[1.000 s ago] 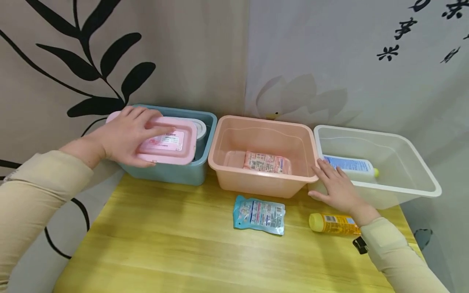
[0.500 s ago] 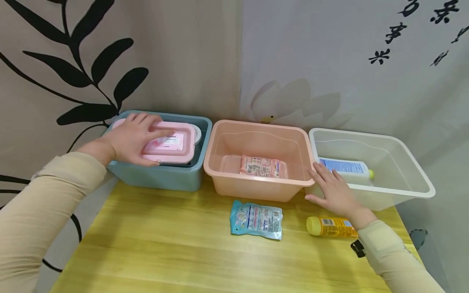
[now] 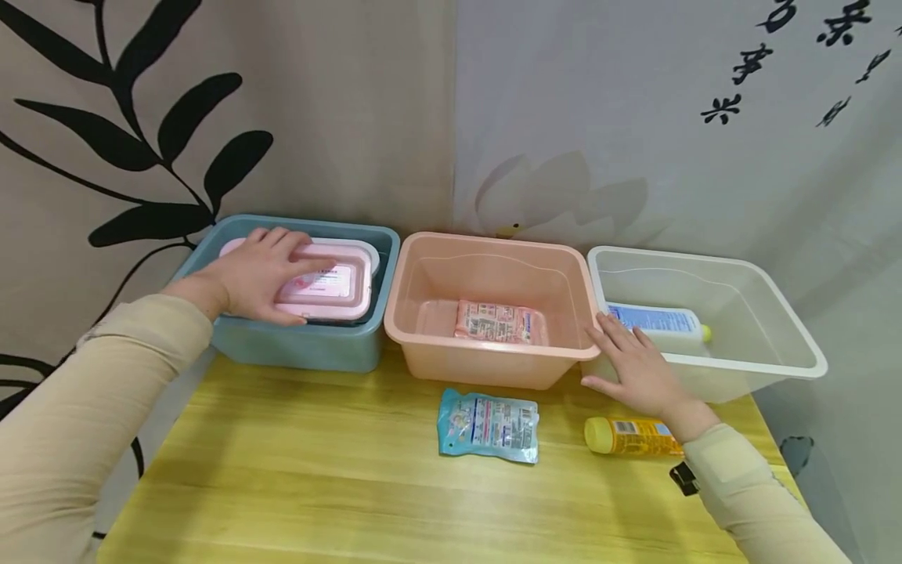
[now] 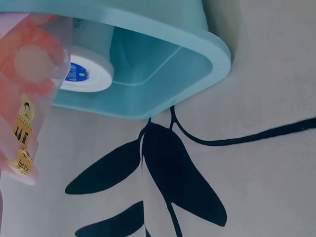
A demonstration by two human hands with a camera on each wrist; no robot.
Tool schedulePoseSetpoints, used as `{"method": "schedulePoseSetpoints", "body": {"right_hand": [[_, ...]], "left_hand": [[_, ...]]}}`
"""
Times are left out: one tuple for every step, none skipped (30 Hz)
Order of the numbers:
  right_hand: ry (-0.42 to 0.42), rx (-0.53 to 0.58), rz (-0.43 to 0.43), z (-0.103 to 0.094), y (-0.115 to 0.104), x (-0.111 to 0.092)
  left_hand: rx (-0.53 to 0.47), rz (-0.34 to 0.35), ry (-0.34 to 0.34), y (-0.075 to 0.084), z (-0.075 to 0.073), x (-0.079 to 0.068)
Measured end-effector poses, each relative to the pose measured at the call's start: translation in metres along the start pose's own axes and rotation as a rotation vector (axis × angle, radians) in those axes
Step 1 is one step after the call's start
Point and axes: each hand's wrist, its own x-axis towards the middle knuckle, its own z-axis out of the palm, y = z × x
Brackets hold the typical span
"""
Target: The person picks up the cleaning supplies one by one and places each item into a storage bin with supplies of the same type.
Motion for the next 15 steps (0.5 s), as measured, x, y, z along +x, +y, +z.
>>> {"method": "schedulePoseSetpoints", "body": {"right_hand": [[0.0,0.001,0.001,0.0,0.0,0.0],[0.002,0.002,0.0,0.0,-0.001,0.0],[0.004,0.0,0.0,-0.001,-0.001,-0.001],[0.006,-0.002,0.0,-0.001,-0.001,-0.001],[0.008,-0.006,0.0,-0.001,-0.001,-0.001],[0.009,-0.008,0.002,-0.001,-0.001,-0.001],[0.008,-0.009,0.004,-0.001,-0.001,-0.001],[0.007,-0.012,0.005,-0.001,0.0,-0.001],[0.004,-0.011,0.007,0.0,0.0,-0.001],[0.002,-0.008,0.008,0.0,0.0,-0.001],[0.0,-0.004,0.01,0.0,0.0,-0.001],[-0.003,-0.001,0.012,0.0,0.0,-0.001],[-0.006,0.001,0.012,0.0,-0.001,-0.001],[-0.008,0.005,0.013,0.0,-0.001,0.0],[-0.008,0.01,0.011,0.0,-0.001,0.0]], "left_hand": [[-0.003,-0.002,-0.003,0.0,0.001,0.001],[-0.007,-0.004,-0.007,0.0,0.002,0.002],[-0.013,-0.005,-0.011,0.0,0.003,0.003],[-0.015,-0.005,-0.017,0.0,0.004,0.004],[-0.016,-0.002,-0.02,0.0,0.006,0.005],[-0.017,-0.001,-0.024,0.0,0.007,0.006],[-0.017,0.0,-0.029,0.0,0.008,0.007],[-0.015,0.001,-0.034,0.0,0.009,0.008],[-0.014,0.001,-0.04,0.0,0.011,0.009],[-0.01,0.0,-0.048,-0.001,0.013,0.01],[-0.008,-0.004,-0.057,-0.001,0.014,0.01],[-0.009,-0.01,-0.066,-0.001,0.016,0.011],[-0.01,-0.018,-0.073,-0.001,0.018,0.011],[-0.01,-0.027,-0.08,-0.002,0.021,0.012],[-0.012,-0.037,-0.088,-0.002,0.023,0.011]]}}
